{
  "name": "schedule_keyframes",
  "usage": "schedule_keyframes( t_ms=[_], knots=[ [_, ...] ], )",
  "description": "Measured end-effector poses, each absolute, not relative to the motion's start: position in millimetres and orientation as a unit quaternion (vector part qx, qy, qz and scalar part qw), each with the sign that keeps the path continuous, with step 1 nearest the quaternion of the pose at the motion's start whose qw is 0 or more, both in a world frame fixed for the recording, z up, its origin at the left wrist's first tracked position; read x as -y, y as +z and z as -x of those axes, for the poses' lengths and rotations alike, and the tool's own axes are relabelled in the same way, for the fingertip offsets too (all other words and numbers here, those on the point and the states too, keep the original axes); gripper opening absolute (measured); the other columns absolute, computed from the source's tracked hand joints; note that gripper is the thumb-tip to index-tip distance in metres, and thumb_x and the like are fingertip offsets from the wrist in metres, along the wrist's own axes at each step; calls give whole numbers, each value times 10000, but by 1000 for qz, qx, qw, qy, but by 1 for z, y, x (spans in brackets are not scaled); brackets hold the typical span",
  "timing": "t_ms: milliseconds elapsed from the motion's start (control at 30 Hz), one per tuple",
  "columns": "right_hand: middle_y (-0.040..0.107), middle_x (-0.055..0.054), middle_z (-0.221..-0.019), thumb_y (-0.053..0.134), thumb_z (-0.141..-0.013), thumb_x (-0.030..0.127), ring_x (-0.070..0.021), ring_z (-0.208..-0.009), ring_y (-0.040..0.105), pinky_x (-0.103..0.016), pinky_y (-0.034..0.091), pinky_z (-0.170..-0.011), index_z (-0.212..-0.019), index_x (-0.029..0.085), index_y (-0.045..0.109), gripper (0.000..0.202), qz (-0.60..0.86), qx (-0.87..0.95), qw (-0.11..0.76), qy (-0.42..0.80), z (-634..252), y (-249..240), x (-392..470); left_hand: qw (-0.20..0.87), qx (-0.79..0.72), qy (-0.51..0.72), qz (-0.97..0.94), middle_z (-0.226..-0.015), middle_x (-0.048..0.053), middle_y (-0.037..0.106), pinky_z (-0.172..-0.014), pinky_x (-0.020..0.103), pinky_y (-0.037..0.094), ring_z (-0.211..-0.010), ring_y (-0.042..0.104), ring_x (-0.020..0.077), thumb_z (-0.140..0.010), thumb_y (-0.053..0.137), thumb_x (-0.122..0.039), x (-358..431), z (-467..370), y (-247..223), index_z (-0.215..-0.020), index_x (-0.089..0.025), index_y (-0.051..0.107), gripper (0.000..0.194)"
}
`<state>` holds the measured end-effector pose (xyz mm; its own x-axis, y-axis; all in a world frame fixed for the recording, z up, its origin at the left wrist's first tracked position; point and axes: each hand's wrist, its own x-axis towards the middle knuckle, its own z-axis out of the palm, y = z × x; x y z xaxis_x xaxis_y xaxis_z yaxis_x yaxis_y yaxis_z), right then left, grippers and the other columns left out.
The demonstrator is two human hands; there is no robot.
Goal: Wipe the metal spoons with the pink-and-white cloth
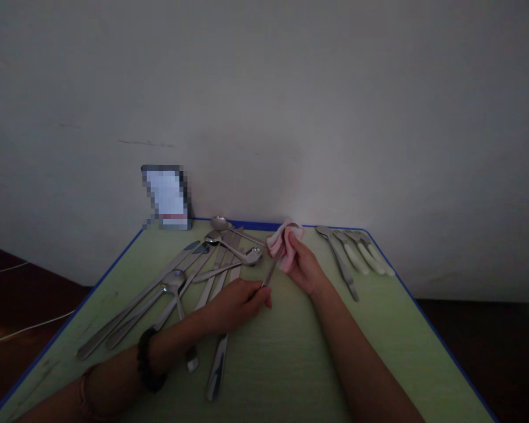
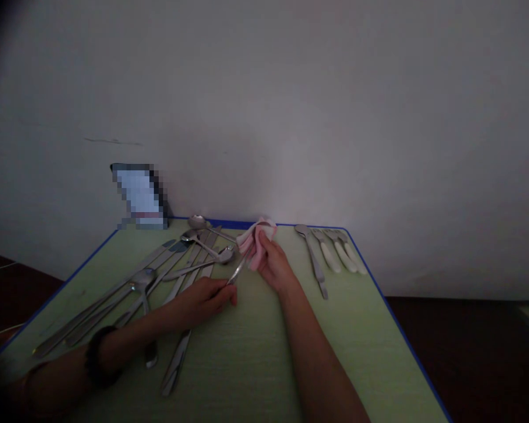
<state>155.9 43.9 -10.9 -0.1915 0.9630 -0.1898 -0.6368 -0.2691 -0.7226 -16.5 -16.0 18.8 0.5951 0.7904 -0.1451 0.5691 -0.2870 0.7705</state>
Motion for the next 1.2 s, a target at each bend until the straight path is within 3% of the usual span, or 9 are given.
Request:
schedule_keyframes(
  t_ms=[133,400,767,933,1200],
  knots=[
    [695,-4,-771,692,-712,373,-106,-712,622,-215,486,-702,-847,168,660,248,316,256,553,727,-156,-10,-46,397,-428,128,-802,-540,-40,481,-507,206,299,-509,426,102,-900,324,-345,16,17,18,-767,-164,636,384],
    [669,13,-686,709,-691,381,-97,-624,596,-214,486,-638,-800,169,646,246,315,288,545,721,-154,-7,-43,423,-424,136,-789,-554,-36,479,-522,203,314,-521,437,94,-908,314,-368,17,16,18,-630,-159,526,407],
    [651,18,-683,694,-719,327,-91,-615,588,-211,496,-653,-756,184,638,158,326,217,597,701,-155,-3,-47,481,-404,129,-767,-537,-47,461,-528,207,341,-502,428,98,-925,261,-403,18,19,23,-701,-170,525,417],
    [610,40,-624,692,-712,385,-90,-577,568,-228,497,-646,-744,194,623,206,283,256,555,739,-155,0,-42,457,-405,115,-783,-535,-36,456,-539,221,336,-506,427,107,-923,242,-363,18,18,23,-631,-185,446,398],
    [681,-15,-683,702,-695,397,-114,-624,621,-228,490,-649,-778,140,661,273,299,340,458,765,-146,-4,-31,424,-435,125,-785,-533,-22,437,-517,245,295,-495,387,115,-890,250,-349,16,14,22,-578,-197,365,366]
  ],
)
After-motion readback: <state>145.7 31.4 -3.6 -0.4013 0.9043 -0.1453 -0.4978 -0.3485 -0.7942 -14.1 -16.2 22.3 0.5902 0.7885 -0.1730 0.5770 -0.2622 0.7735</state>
